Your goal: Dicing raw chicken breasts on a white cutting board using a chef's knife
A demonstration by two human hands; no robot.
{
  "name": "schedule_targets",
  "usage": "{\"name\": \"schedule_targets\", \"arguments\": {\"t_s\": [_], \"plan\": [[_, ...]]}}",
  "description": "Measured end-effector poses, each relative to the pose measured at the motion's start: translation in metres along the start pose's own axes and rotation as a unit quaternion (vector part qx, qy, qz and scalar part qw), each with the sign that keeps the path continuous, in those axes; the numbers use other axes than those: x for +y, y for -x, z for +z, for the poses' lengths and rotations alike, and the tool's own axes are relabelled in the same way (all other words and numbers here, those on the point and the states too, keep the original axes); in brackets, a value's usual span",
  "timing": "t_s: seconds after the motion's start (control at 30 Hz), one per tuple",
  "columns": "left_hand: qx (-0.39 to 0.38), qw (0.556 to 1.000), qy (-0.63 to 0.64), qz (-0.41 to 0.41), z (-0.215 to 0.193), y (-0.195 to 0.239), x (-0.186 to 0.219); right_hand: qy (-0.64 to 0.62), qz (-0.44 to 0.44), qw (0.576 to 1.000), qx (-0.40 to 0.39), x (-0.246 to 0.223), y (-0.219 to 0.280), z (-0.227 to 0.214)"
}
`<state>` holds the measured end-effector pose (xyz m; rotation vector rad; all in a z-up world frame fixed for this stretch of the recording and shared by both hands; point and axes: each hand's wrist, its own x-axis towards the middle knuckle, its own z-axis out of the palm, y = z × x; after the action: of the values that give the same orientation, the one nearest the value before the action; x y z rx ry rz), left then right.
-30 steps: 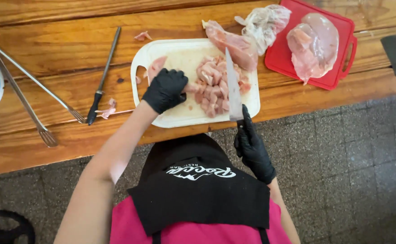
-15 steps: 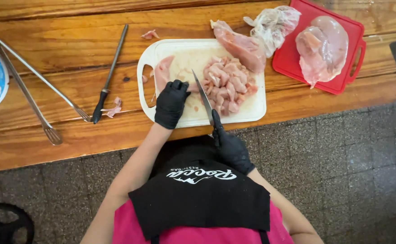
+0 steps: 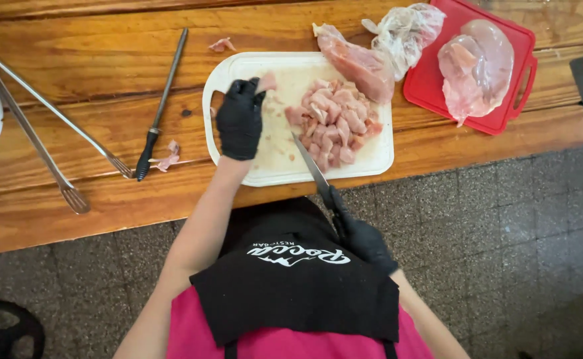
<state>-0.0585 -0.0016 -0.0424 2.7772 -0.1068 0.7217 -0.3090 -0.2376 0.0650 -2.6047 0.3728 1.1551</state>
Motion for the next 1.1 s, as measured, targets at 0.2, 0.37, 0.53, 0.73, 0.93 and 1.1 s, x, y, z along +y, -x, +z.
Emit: {"name": "schedule_targets", "arguments": {"t_s": [0.2,0.37,0.53,0.73,0.93,1.1], "plan": [[-0.169,0.973,0.145,0.064,-0.009,0.044,0.013,-0.119,-0.021,0.982,0.148,-0.037,0.033,-0.056],[-0.178,0.973,0.146,0.025,-0.021,0.066,0.015,-0.025,-0.066,0.985,0.154,-0.065,0.004,-0.036],[-0.169,0.977,0.127,0.035,-0.016,0.069,0.01,0.027,-0.064,0.992,0.11,-0.085,0.005,-0.047],[-0.165,0.981,0.094,0.047,-0.018,0.068,0.014,0.005,-0.128,0.984,0.125,-0.113,-0.083,-0.032],[-0.005,0.999,0.049,0.003,-0.027,0.004,0.002,0.02,-0.126,0.989,0.071,-0.07,-0.019,-0.033],[-0.056,0.963,0.263,-0.035,-0.035,-0.031,0.002,-0.111,-0.173,0.977,0.061,0.013,0.026,-0.031]]}}
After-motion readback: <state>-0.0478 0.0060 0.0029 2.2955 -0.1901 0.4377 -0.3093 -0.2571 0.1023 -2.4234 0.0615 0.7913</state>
